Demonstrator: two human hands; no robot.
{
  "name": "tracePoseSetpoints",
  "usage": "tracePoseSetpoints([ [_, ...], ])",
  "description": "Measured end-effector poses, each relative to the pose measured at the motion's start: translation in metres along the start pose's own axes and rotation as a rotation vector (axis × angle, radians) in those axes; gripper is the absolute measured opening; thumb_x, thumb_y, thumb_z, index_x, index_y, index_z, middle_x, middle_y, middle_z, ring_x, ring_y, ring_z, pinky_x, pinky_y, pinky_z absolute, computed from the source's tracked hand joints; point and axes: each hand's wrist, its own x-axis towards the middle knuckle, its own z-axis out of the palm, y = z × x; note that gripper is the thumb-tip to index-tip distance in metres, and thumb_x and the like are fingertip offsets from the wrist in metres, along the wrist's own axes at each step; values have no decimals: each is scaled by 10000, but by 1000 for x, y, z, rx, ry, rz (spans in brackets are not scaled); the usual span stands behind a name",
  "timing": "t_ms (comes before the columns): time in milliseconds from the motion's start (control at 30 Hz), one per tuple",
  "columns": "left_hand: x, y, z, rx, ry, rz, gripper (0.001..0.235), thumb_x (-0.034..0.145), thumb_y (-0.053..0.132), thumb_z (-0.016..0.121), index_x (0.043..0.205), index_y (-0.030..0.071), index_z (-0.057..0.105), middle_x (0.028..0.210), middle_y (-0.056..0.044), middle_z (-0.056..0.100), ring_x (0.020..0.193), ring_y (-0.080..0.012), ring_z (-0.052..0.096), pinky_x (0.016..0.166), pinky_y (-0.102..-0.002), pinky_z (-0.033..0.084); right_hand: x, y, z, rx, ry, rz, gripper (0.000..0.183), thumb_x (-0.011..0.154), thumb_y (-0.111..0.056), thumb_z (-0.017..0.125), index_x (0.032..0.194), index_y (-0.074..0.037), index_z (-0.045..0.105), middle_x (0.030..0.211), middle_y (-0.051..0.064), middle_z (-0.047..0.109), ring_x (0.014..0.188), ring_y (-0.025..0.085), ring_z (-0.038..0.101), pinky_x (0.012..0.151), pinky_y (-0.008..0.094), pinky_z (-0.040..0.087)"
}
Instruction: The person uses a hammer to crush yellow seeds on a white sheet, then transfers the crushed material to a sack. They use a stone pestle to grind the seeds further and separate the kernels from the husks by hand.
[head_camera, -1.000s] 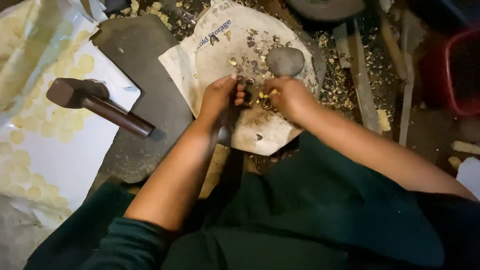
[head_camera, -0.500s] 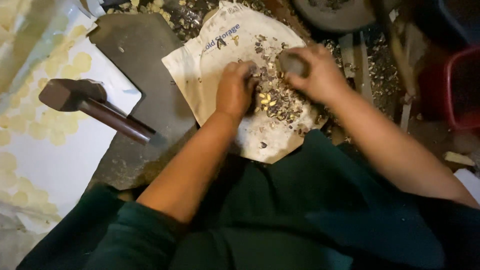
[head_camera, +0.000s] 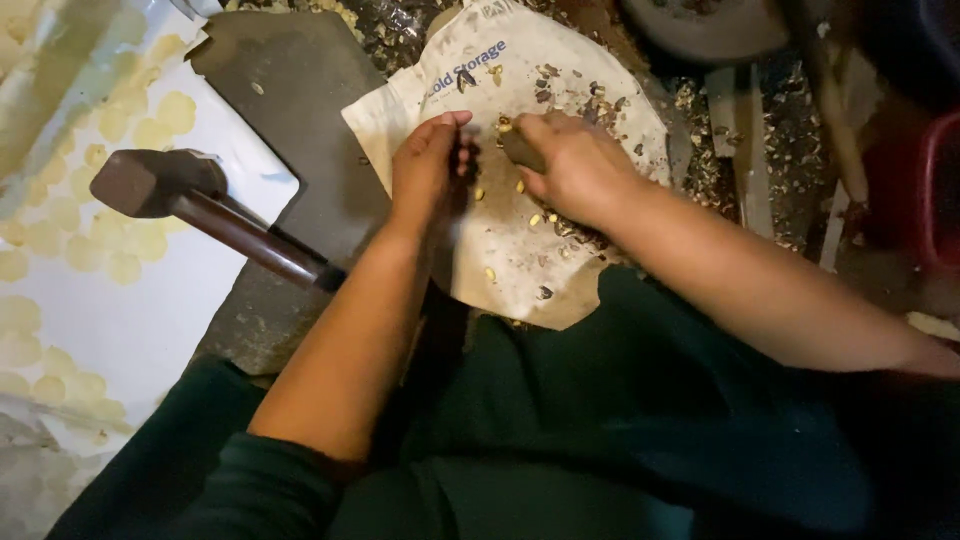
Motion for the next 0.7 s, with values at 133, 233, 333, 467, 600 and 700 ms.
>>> tracePoseSetpoints([
  [133, 14, -27, -19, 525, 64, 323, 195, 996, 284, 701, 979, 114, 794, 721, -129, 711, 705, -196, 640, 592, -350, 516, 9, -1, 7, -66, 3, -47, 439, 955, -319, 677, 1316, -123, 521, 1210, 262, 614, 1124, 520, 628, 892, 611, 546],
  [233, -14, -7, -3, 911, 27, 283, 158, 947, 403, 731, 1004, 275, 803, 895, -37, 781, 939, -289, 756, 773, -394, 602, -6, 0, 0, 45, 49, -19, 503, 925, -265, 711, 1379, -165, 521, 1218, 279, 637, 1093, 541, 651, 952, 632, 520],
  [333, -29, -5, 5, 1099, -89, 286, 129, 933, 391, 733, 1031, 327, 788, 972, 4, 767, 997, -279, 746, 867, -420, 596, -25, 28, -9, -36, 300, -33, 525, 991, -185, 725, 1461, -93, 508, 1304, 298, 578, 1147, 559, 609, 952, 619, 514],
  [467, -67, -11, 30, 993, -331, 528, 71, 910, 149, 724, 964, 109, 746, 902, -165, 671, 932, -435, 691, 808, -488, 560, -58, 45, -4, -249, 324, 17, 605, 1004, -180, 716, 1547, -102, 462, 1434, 285, 478, 1208, 558, 539, 1001, 623, 499],
  [600, -76, -48, 30, 1056, -457, 532, 141, 924, 65, 653, 1059, 60, 695, 1051, -248, 637, 976, -502, 679, 838, -538, 576, -68, 76, 55, -310, 358, -217, 367, 906, -223, 769, 1221, -82, 642, 1172, 200, 561, 1096, 419, 579, 933, 500, 490],
  [700, -85, -23, 35, 1210, -494, 483, 165, 951, 67, 581, 1103, 47, 644, 1077, -265, 636, 947, -513, 694, 823, -560, 586, -66, 94, 87, -270, 272, -278, 115, 924, -197, 655, 1019, -145, 614, 959, 75, 585, 907, 315, 651, 786, 398, 555],
])
